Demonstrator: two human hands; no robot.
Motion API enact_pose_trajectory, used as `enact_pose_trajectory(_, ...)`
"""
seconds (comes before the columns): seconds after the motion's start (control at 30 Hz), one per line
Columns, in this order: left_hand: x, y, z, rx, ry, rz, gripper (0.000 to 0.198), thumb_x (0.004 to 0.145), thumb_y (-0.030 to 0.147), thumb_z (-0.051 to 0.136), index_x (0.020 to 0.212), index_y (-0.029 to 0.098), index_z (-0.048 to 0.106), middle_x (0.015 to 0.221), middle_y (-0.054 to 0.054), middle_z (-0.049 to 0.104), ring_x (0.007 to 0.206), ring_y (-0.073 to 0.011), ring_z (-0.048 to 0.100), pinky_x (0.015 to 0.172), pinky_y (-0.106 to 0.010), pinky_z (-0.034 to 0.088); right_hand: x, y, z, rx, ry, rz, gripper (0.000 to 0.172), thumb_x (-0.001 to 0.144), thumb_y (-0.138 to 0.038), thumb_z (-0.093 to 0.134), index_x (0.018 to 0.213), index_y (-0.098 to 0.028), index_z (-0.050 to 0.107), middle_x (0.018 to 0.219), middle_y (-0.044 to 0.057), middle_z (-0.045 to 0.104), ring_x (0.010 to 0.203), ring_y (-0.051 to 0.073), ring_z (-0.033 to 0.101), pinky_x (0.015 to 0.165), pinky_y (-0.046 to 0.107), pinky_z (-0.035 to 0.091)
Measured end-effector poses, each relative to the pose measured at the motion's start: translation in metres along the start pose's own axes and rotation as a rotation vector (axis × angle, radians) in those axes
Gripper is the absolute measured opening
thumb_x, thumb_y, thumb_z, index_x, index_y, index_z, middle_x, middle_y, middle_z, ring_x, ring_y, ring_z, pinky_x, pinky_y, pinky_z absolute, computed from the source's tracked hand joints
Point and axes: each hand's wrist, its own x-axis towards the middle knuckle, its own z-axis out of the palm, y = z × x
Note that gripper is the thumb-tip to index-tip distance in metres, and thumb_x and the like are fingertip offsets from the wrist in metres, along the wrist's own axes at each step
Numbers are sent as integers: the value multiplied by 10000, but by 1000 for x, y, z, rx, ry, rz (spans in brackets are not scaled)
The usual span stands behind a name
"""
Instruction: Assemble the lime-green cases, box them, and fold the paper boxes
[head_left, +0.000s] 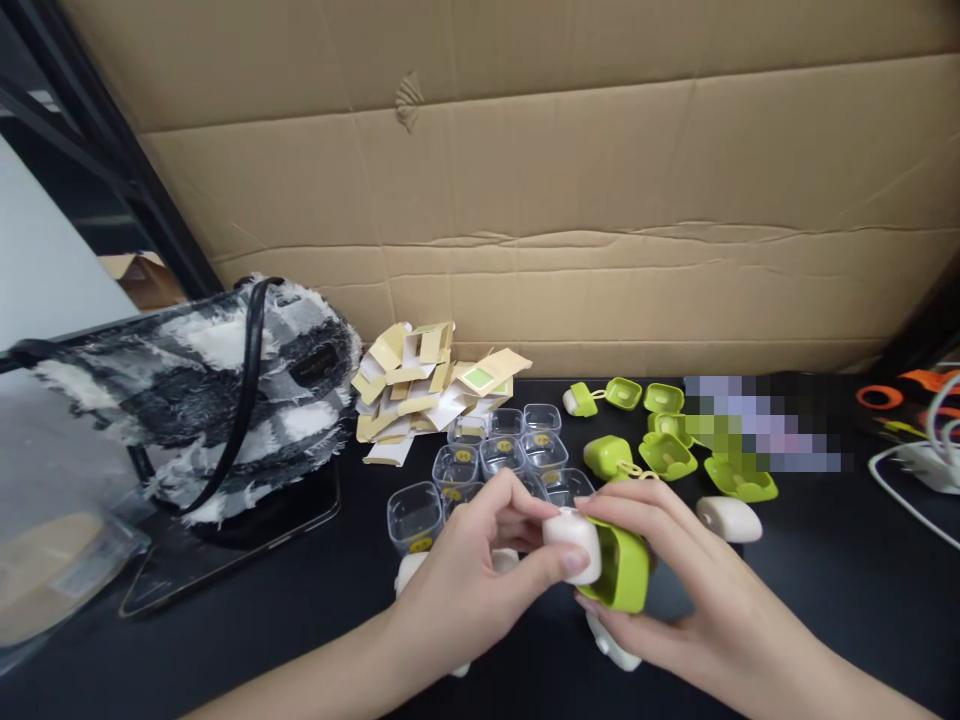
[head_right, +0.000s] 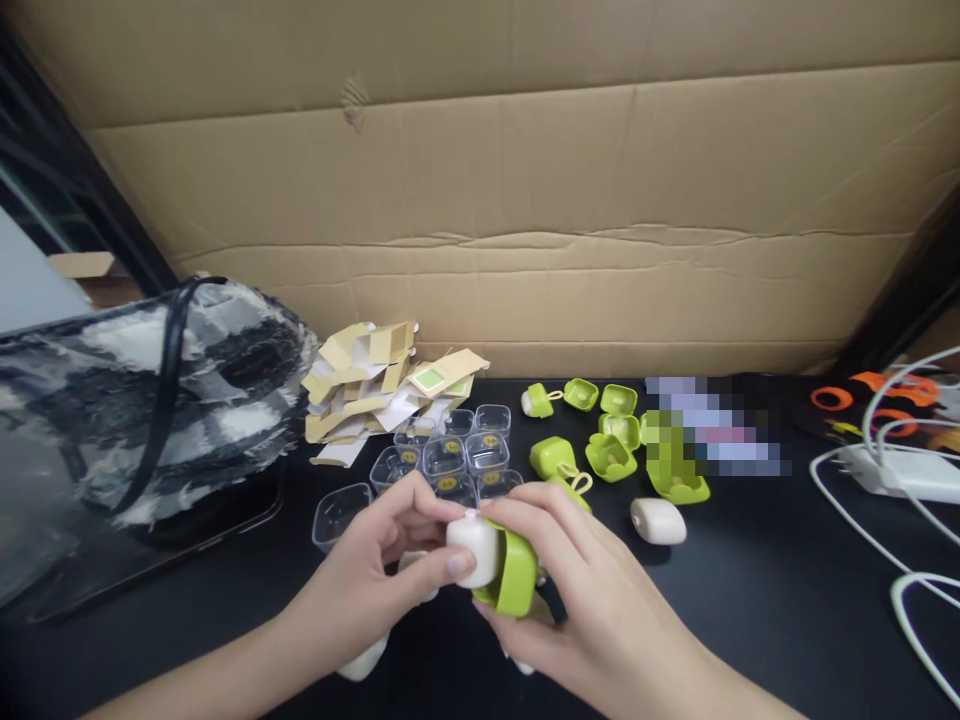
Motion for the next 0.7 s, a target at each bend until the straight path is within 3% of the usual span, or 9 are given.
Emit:
enact_pose_trajectory(0.27, -1, 2, 1, 0, -3, -29, 232, 770, 295, 703, 806, 196, 497, 894, -20, 707, 846, -177, 653, 745, -283, 454, 2, -5, -7, -129, 11, -45, 480, 822, -220, 626, 1243, -276, 403, 1105, 77, 604, 956, 241, 649, 763, 365, 547)
enact_pose_trajectory(0.47, 1, 4, 3, -149, 3, -67, 269, 726, 279, 745, 747, 184, 494, 774, 25, 674, 677, -102, 593, 591, -208, 394, 2, -8, -9, -178, 37, -66, 467, 829, -264, 599, 1255, -257, 408, 1106, 89, 633, 981, 250, 664, 759, 355, 563)
enact_pose_trajectory(0.7, 4, 0, 3, -220, -10, -87, 380, 713, 429, 774, 786, 174, 502, 664, 63, 621, 502, -33, 432, 456, -171, 297, 2, -5, -9, -231, 40, -88, 496, 857, -259, 565, 1320, -212, 394, 1136, 100, 626, 1017, 246, 642, 791, 376, 564)
